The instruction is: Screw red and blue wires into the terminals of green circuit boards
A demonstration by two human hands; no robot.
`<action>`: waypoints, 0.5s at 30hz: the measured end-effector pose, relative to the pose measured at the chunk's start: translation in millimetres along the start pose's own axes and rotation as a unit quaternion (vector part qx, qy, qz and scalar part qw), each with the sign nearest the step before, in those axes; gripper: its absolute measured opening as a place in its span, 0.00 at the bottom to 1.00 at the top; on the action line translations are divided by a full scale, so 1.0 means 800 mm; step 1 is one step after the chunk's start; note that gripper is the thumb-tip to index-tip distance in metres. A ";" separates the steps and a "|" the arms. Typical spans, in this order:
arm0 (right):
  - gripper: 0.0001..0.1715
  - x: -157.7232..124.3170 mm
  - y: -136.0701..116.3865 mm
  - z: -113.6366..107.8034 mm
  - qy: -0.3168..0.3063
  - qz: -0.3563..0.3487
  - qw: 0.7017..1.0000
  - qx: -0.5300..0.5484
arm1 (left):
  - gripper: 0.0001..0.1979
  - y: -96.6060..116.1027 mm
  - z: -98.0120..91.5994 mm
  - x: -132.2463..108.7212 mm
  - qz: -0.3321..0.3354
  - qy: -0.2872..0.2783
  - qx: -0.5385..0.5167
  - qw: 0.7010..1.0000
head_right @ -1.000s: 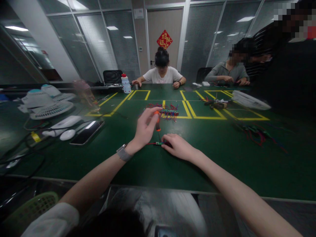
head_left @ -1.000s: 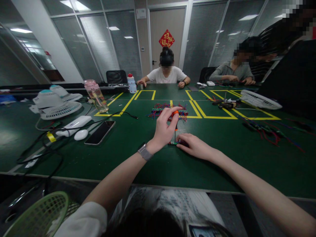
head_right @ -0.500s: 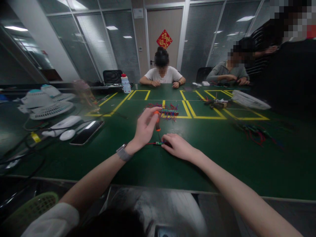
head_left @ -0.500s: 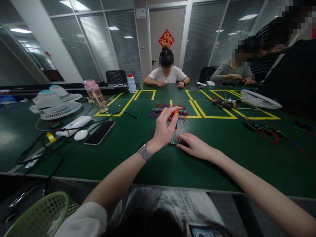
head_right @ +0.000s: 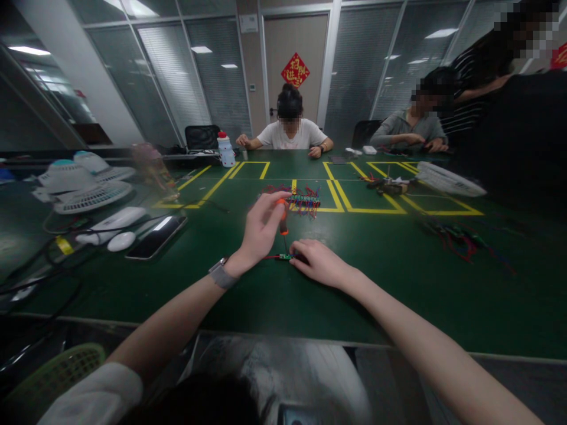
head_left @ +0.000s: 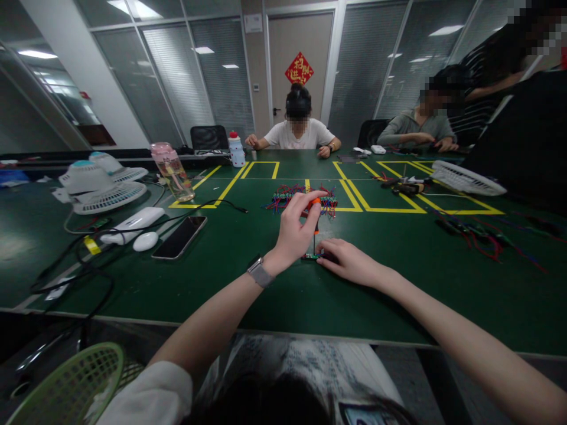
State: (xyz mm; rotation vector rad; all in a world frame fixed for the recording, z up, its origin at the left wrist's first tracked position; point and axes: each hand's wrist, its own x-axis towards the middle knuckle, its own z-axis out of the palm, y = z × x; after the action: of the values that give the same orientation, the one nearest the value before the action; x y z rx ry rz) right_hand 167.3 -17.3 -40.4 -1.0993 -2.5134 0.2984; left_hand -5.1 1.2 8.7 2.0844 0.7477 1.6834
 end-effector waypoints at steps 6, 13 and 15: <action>0.03 0.000 -0.001 -0.001 -0.001 0.002 1.000 -0.007 | 0.11 -0.002 0.001 0.000 0.002 0.005 -0.003 1.000; 0.03 0.000 -0.003 0.000 -0.001 0.003 1.000 -0.006 | 0.11 -0.001 0.001 0.000 0.002 0.007 0.004 1.000; 0.03 0.000 -0.002 0.000 -0.001 0.003 1.000 -0.005 | 0.11 0.000 0.001 0.000 0.002 0.006 0.003 1.000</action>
State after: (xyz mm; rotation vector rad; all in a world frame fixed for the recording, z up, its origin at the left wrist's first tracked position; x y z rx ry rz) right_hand 166.0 -18.5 -39.7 -1.1125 -2.5161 0.2881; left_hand -4.3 1.6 8.4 2.0814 0.7544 1.6998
